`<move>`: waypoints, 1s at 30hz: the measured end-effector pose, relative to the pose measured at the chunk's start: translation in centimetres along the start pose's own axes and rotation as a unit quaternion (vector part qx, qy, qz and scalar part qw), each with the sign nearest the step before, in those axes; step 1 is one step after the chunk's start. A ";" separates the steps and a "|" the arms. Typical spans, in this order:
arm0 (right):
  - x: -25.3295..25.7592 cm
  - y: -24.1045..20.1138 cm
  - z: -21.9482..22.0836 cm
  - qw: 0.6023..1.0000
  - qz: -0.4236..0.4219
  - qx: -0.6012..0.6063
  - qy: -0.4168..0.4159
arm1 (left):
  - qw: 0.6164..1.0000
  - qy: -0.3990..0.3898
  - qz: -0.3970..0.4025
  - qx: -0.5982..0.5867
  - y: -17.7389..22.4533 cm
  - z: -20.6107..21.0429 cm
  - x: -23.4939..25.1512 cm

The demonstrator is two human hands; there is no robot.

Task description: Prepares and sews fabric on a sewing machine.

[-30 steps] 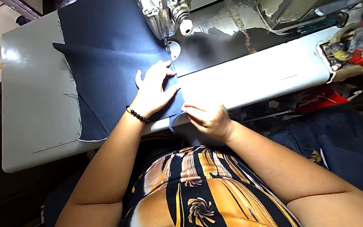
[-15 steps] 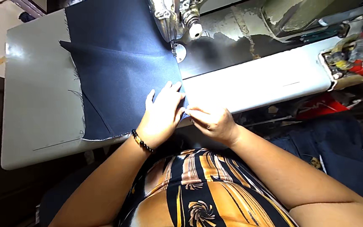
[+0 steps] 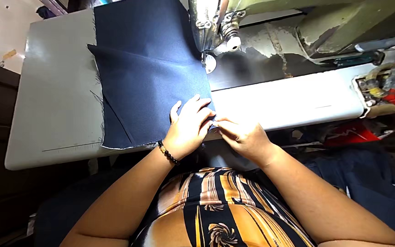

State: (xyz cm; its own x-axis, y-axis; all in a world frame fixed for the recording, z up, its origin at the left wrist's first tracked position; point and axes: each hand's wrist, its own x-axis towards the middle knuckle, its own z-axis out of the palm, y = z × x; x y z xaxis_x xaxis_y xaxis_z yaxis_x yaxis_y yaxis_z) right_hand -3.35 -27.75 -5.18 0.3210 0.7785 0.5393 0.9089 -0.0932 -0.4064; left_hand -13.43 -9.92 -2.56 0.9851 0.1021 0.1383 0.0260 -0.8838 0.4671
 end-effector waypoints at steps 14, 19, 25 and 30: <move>4.8 2.6 0.0 0.999 0.027 0.005 -0.036 | 1.000 0.002 0.018 -0.012 -3.2 -1.1 4.5; 8.3 5.1 0.0 0.997 0.006 -0.009 -0.077 | 0.998 0.012 0.062 -0.001 -6.1 -1.9 7.6; 8.4 6.1 0.8 0.999 -0.019 -0.015 -0.038 | 0.998 0.011 0.057 0.008 -6.8 -2.0 8.2; 8.3 5.7 0.8 0.999 -0.009 -0.023 -0.038 | 0.999 0.008 0.030 -0.018 -6.5 -2.1 8.3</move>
State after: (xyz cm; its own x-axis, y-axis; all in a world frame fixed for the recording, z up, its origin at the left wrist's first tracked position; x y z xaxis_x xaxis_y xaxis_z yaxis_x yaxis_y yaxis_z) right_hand 4.32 -21.28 -3.62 0.2858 0.8246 0.4882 0.9260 -0.1065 -0.3622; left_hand -5.81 -2.36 -2.68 0.9820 0.0567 0.1802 -0.0393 -0.8716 0.4887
